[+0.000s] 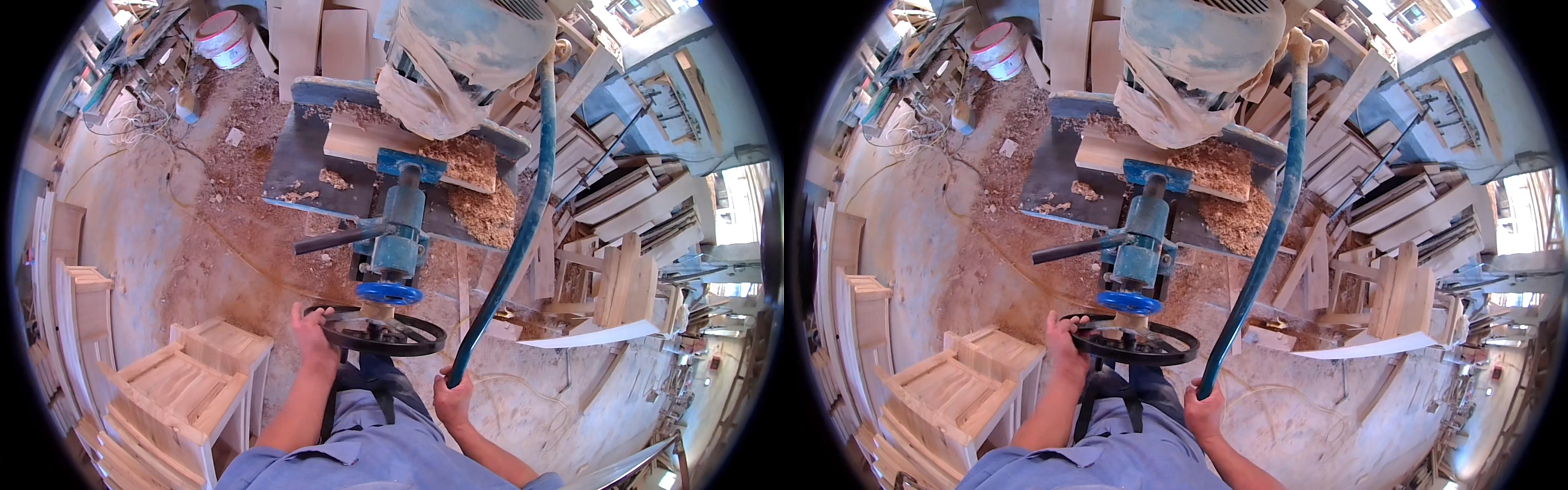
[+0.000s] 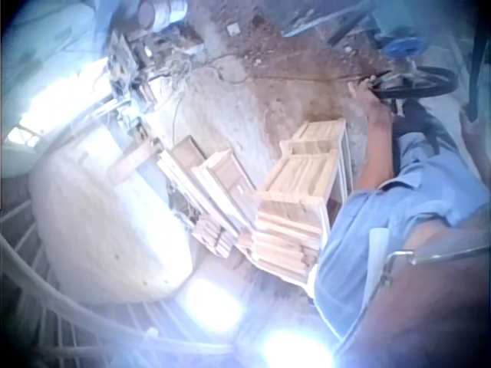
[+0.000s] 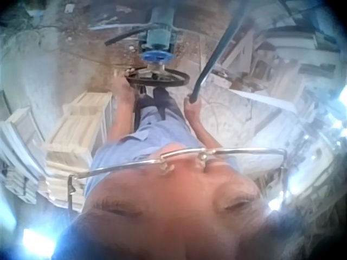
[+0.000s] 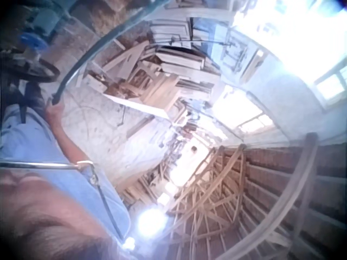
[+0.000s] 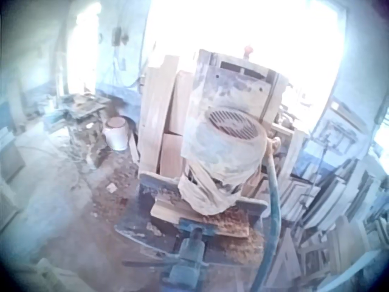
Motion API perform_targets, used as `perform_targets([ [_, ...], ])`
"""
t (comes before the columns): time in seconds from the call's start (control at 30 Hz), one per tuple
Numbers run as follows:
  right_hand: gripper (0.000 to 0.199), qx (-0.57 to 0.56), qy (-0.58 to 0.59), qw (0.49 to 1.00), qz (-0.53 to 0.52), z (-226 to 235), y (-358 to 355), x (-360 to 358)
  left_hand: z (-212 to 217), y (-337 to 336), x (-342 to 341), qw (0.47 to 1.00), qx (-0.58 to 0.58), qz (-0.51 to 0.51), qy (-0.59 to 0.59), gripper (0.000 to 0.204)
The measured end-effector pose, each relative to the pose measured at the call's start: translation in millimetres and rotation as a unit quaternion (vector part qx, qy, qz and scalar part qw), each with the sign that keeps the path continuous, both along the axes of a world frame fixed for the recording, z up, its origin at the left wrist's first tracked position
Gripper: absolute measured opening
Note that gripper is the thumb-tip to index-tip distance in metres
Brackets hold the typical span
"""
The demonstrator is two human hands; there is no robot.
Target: The person operates a mortising machine by positioning a wood plank against a guide, securing a clamp, and using a handwheel and a long lever to drive the cutting tool into the wood.
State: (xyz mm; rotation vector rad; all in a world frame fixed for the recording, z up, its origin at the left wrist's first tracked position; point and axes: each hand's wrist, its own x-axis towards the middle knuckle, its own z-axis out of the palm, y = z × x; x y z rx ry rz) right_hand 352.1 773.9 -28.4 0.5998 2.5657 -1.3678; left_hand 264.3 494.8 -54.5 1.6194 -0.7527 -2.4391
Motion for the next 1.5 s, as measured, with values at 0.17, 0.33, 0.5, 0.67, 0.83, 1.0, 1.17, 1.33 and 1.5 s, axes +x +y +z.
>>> perform_targets([
  [0.17, 0.013, -0.016, -0.018, 1.000, -0.008, -2.2, 14.9, -1.5, -108.5, -36.2, 15.2, 0.979, 0.199, -0.013, 0.034, 0.028],
  [0.33, 0.014, -0.028, -0.057, 0.997, -0.048, 14.3, 16.2, -8.2, -177.7, -19.2, 25.2, 0.967, 0.234, -0.039, 0.091, 0.034],
  [0.5, 0.014, -0.031, -0.074, 0.994, -0.070, 19.8, 17.6, -9.4, -126.7, 39.0, 34.5, 0.991, 0.108, 0.075, 0.013, 0.038],
  [0.67, 0.014, -0.010, -0.015, 1.000, -0.018, -0.9, 25.6, -2.0, -64.8, 32.1, 36.7, 0.936, 0.129, -0.327, -0.024, 0.031],
  [0.83, 0.014, -0.003, -0.002, 1.000, -0.001, -2.1, 24.6, 1.7, -29.6, 59.7, 41.2, 0.944, 0.173, -0.276, -0.054, 0.036],
  [1.0, 0.014, 0.002, 0.012, 1.000, 0.005, -5.8, 25.9, -3.6, -21.9, 67.5, 51.0, 0.970, 0.120, -0.211, -0.006, 0.024],
  [1.17, 0.015, -0.010, -0.025, 0.999, -0.018, 4.9, 23.7, -3.8, -58.7, 13.6, 35.7, 0.992, 0.114, 0.054, -0.014, 0.031],
  [1.33, 0.015, 0.009, 0.008, 1.000, 0.015, -3.0, 25.7, -2.2, -104.2, -37.6, 4.2, 0.989, 0.094, -0.118, -0.001, 0.034],
  [1.5, 0.014, -0.019, -0.056, 0.997, -0.046, 18.3, 17.6, -10.8, -117.5, -45.6, -6.7, 0.959, 0.277, 0.016, -0.058, 0.046],
])
